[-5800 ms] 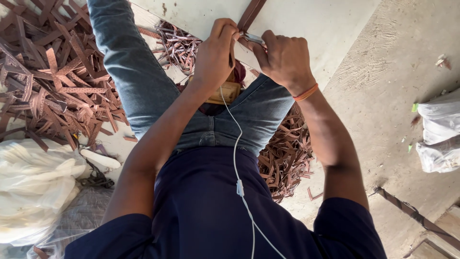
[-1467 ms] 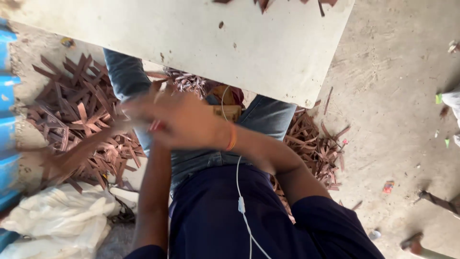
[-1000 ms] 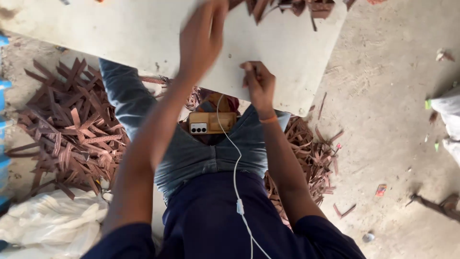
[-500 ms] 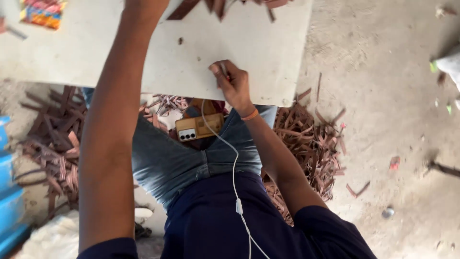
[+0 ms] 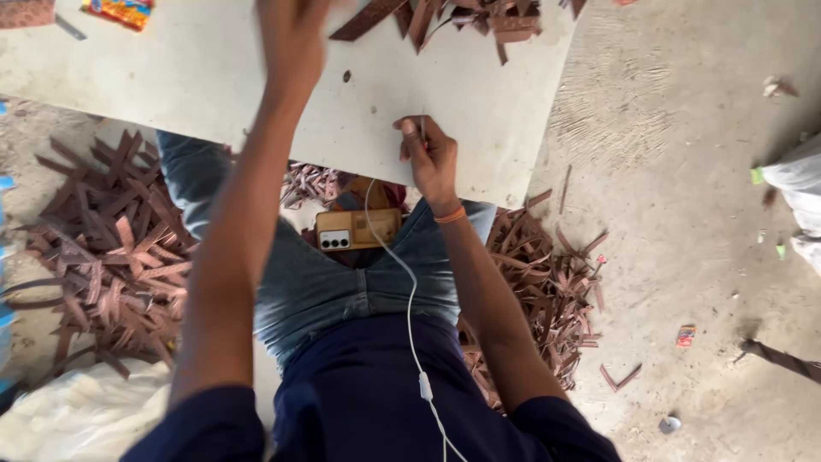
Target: The person trims and cuts the ends of leather straps for shoe components using a hand-held blade.
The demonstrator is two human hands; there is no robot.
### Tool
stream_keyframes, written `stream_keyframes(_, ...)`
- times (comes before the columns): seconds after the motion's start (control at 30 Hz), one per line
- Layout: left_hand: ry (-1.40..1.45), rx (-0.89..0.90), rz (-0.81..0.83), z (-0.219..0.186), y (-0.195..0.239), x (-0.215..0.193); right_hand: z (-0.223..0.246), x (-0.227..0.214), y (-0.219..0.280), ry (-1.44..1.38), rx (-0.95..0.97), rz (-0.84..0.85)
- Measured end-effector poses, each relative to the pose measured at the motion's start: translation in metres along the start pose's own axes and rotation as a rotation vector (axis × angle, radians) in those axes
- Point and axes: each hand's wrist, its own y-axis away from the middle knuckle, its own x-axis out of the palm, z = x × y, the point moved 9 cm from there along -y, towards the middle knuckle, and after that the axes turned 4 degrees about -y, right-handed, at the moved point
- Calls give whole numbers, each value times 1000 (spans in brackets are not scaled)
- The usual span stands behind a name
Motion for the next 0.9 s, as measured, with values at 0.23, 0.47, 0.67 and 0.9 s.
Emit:
stream_keyframes(0.23, 629, -748, 351, 18, 157, -46, -30, -20, -2, -243, 61, -128)
stream_keyframes(0.47, 278, -427, 599, -17, 154, -22, 52, -74, 34, 311, -275, -501)
stream_keyframes(0.67, -582, 171, -160, -79, 152, -74, 33, -83, 42, 537, -156, -203)
stream_keyframes(0.9, -633, 139, -43, -53, 147, -28, 84, 25, 27, 474, -295, 8)
